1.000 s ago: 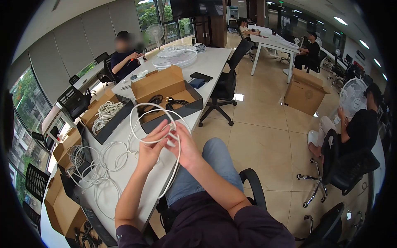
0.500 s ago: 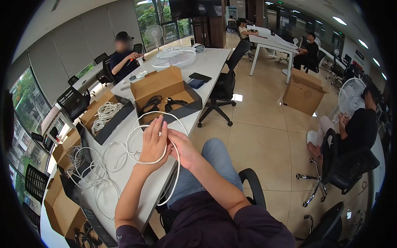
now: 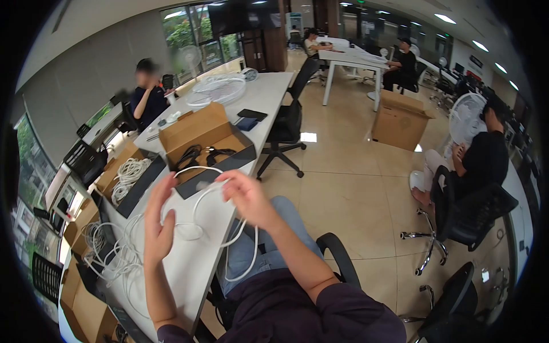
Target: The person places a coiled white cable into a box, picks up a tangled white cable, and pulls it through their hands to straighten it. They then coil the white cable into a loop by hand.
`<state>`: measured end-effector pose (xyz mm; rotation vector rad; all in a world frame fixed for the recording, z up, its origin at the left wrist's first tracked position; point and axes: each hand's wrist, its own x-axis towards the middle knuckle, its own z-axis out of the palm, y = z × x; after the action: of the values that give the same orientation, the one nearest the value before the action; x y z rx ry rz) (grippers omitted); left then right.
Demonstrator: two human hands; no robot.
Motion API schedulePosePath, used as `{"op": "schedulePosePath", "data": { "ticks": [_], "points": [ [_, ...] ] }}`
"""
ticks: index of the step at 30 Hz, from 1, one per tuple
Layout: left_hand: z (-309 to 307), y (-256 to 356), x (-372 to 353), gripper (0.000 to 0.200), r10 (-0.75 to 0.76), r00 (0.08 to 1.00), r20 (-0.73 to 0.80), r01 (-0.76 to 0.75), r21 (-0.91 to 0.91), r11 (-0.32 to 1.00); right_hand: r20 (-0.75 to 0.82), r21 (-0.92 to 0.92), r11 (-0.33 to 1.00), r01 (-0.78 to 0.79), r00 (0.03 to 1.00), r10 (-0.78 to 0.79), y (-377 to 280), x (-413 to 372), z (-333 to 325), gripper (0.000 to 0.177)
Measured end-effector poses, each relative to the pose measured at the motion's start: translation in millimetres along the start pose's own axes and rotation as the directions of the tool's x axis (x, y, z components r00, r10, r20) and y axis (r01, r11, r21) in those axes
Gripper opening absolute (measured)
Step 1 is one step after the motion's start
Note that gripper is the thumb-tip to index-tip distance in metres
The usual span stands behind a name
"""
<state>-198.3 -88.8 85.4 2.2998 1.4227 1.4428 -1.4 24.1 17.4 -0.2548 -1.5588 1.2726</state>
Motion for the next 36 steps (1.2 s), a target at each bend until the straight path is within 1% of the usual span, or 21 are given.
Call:
{"op": "schedulePosePath", "data": {
  "ticks": [1, 3, 4, 6, 7, 9, 10, 11, 13, 15, 16, 19, 21, 22, 25, 26, 29, 30, 33, 34, 36],
  "points": [
    [2.5, 7.9, -0.8, 0.065, 0.009, 1.000, 0.007, -0.010, 0.080, 0.997, 0.054, -0.059, 0.995, 0.085, 0.995, -0.082, -1.0, -1.8, 6.3, 0.021],
    [9.1, 23.3, -7.5, 0.065, 0.030, 0.999, 0.020, -0.034, 0.236, 0.971, 0.241, -0.195, 0.980, 0.048, 0.971, 0.000, -14.8, -5.4, 15.1, 0.020],
    [13.6, 32.2, -7.6, 0.064, 0.103, 0.992, 0.075, -0.126, 0.457, 0.880, 0.307, -0.205, 0.978, 0.040, 0.951, 0.025, -22.2, -6.8, 20.9, 0.021],
    [24.9, 38.0, -18.1, 0.062, -0.166, 0.974, 0.151, 0.121, 0.272, 0.955, 0.400, -0.259, 0.965, 0.033, 0.913, 0.076, -32.4, -11.2, 29.5, 0.024],
    [28.1, 39.2, -21.3, 0.061, -0.294, 0.933, 0.208, 0.257, 0.190, 0.948, 0.399, -0.239, 0.971, 0.010, 0.913, 0.089, -33.2, -11.4, 29.5, 0.024],
    [24.7, 41.6, -15.7, 0.056, -0.362, 0.888, 0.284, 0.341, 0.122, 0.932, 0.406, -0.193, 0.981, -0.034, 0.907, 0.112, -34.1, -12.4, 29.8, 0.025],
    [18.8, 47.4, -10.6, 0.055, -0.405, 0.849, 0.338, 0.391, 0.113, 0.913, 0.409, -0.198, 0.980, 0.032, 0.911, 0.053, -33.4, -11.7, 27.8, 0.027],
    [14.9, 50.0, -8.7, 0.053, -0.445, 0.806, 0.390, 0.440, 0.109, 0.891, 0.399, -0.190, 0.981, 0.039, 0.916, 0.041, -31.5, -11.4, 28.1, 0.029],
    [12.9, 42.6, -14.0, 0.043, -0.368, 0.867, 0.335, 0.359, 0.091, 0.929, 0.381, -0.170, 0.984, 0.052, 0.925, 0.017, -27.9, -10.9, 30.9, 0.031],
    [7.9, 37.2, -16.8, 0.038, -0.299, 0.896, 0.328, 0.287, 0.087, 0.954, 0.376, -0.127, 0.988, -0.093, 0.917, 0.135, -39.2, -10.1, 35.3, 0.030],
    [5.2, 38.1, -18.1, 0.036, -0.302, 0.909, 0.288, 0.287, 0.094, 0.953, 0.376, -0.104, 0.981, -0.163, 0.907, 0.191, -43.3, -9.2, 37.1, 0.029],
    [-8.9, 41.7, -20.8, 0.032, -0.317, 0.940, 0.131, 0.308, 0.080, 0.948, 0.406, 0.003, 0.976, -0.217, 0.892, 0.198, -37.1, -7.3, 37.1, 0.032],
    [-22.6, 36.4, -22.1, 0.032, -0.344, 0.939, -0.019, 0.345, 0.018, 0.939, 0.433, 0.137, 0.967, -0.214, 0.891, 0.135, -26.1, -5.3, 36.4, 0.031],
    [-29.7, 39.7, -21.5, 0.026, -0.379, 0.925, -0.027, 0.378, -0.029, 0.925, 0.443, 0.204, 0.956, -0.212, 0.891, 0.103, -19.8, -4.4, 35.8, 0.031],
    [-32.4, 28.5, -23.0, 0.022, -0.322, 0.892, -0.317, 0.335, -0.015, 0.942, 0.595, 0.183, 0.920, -0.348, 0.784, 0.178, -3.8, -1.3, 32.0, 0.028],
    [-33.6, 28.9, -22.8, 0.021, -0.301, 0.875, -0.379, 0.327, 0.004, 0.945, 0.651, 0.192, 0.922, -0.337, 0.747, 0.138, 4.7, -1.3, 33.0, 0.025],
    [-19.1, 12.8, -17.3, 0.022, -0.215, 0.816, -0.536, 0.258, 0.005, 0.966, 0.628, 0.216, 0.938, -0.271, 0.774, 0.079, 9.6, -8.3, 49.7, 0.024],
    [-11.4, 7.0, -15.8, 0.022, -0.143, 0.812, -0.565, 0.244, 0.108, 0.964, 0.598, 0.241, 0.914, -0.328, 0.791, 0.126, 7.0, -10.1, 54.8, 0.023],
    [8.8, -6.5, -14.7, 0.023, -0.072, 0.803, -0.592, 0.184, 0.132, 0.974, 0.509, 0.301, 0.883, -0.361, 0.844, 0.171, 16.2, -9.3, 61.1, 0.025],
    [11.7, -9.4, -15.9, 0.023, -0.065, 0.811, -0.581, 0.163, 0.118, 0.980, 0.410, 0.344, 0.865, -0.365, 0.887, 0.212, 12.3, -10.8, 62.2, 0.019],
    [20.6, -15.1, -17.8, 0.022, -0.060, 0.821, -0.567, 0.120, 0.068, 0.991, 0.334, 0.380, 0.846, -0.374, 0.908, 0.252, 19.6, -11.2, 58.5, 0.016]
  ]
}}
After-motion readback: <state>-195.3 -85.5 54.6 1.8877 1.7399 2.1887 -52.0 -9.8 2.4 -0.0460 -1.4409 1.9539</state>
